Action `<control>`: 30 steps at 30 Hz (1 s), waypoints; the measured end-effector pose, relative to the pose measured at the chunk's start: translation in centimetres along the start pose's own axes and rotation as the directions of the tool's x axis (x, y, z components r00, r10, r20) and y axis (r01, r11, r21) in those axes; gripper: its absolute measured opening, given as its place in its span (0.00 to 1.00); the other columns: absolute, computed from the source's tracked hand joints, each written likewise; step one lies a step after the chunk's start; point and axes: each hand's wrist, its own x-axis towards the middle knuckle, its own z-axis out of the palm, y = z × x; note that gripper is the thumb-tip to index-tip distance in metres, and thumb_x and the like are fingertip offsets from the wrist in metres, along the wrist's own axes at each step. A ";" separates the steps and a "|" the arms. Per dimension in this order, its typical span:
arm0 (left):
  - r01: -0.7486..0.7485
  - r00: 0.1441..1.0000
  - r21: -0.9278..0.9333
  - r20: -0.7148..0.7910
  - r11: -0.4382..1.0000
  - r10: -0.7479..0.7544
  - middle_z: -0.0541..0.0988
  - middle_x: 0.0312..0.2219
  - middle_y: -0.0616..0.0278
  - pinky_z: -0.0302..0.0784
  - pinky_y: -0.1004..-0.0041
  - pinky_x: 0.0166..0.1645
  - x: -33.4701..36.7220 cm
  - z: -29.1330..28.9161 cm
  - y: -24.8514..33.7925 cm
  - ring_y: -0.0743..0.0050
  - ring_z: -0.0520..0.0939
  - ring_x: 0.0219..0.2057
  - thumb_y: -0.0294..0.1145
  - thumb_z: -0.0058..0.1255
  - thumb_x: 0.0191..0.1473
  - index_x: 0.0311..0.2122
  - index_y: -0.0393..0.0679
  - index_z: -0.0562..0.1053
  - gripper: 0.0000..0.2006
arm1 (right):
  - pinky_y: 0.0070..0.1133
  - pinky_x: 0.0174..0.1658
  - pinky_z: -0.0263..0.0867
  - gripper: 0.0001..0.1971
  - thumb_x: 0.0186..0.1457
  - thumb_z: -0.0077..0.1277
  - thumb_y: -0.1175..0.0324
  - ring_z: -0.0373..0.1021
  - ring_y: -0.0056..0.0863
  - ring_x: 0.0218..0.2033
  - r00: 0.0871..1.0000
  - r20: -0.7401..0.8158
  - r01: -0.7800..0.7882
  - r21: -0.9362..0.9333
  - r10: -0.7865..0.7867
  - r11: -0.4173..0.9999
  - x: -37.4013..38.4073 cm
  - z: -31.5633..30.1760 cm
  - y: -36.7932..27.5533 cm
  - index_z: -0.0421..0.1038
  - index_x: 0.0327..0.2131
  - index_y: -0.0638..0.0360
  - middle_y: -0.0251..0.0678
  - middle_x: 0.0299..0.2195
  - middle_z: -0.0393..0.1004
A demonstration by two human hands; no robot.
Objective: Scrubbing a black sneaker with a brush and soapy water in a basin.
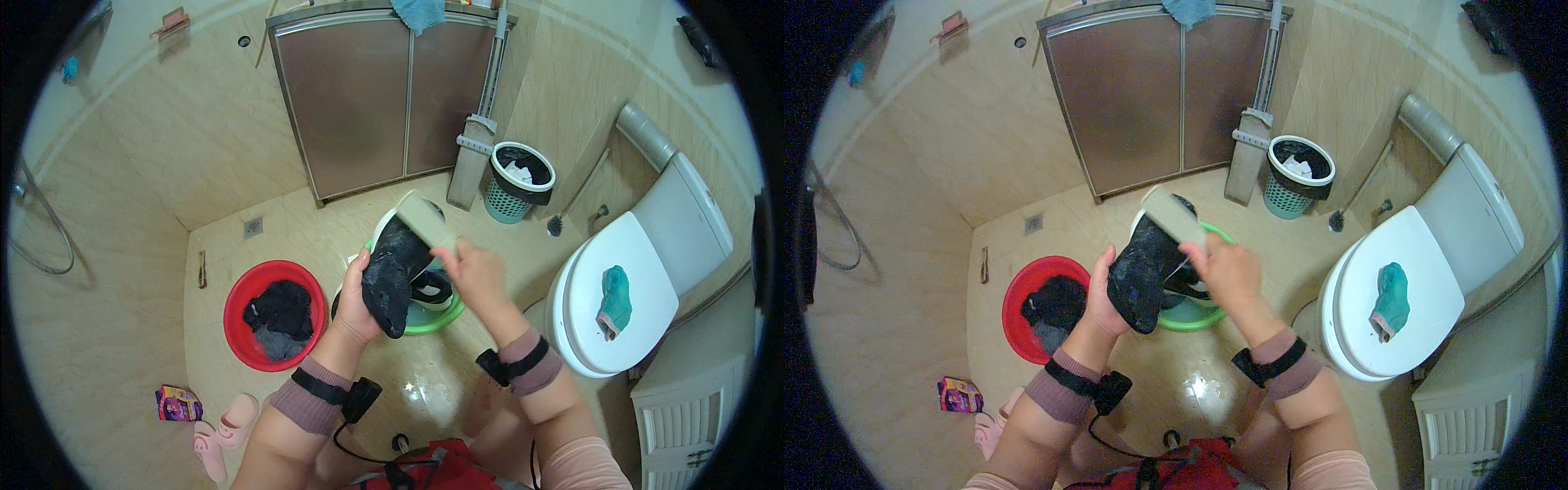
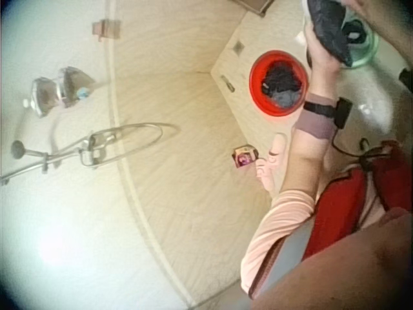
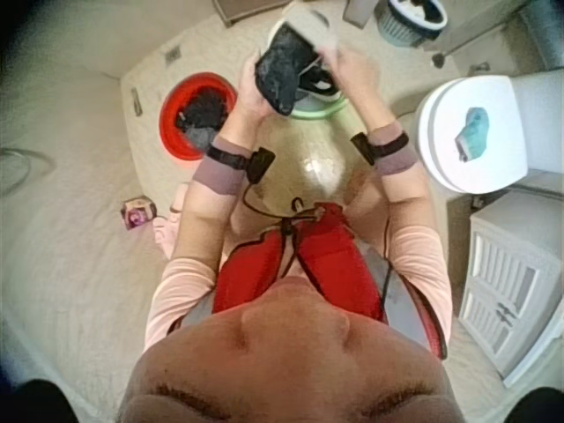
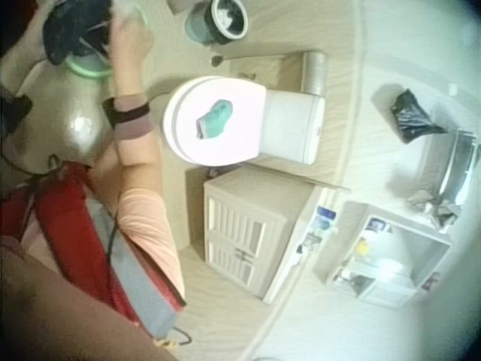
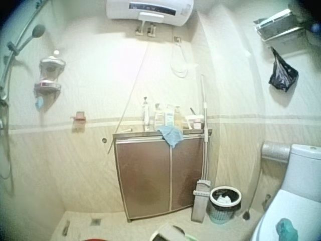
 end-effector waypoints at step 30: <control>0.144 0.974 -0.154 0.194 0.977 -0.113 0.67 0.56 0.47 0.62 0.61 0.61 0.7 -0.4 -0.9 0.52 0.69 0.56 0.57 0.30 0.59 0.60 0.35 0.60 0.35 | 0.37 0.21 0.64 0.25 0.56 0.46 0.44 0.70 0.47 0.18 0.999 0.006 -0.036 0.246 0.035 0.969 -1.0 -1.9 0.5 0.67 0.20 0.58 0.45 0.14 0.71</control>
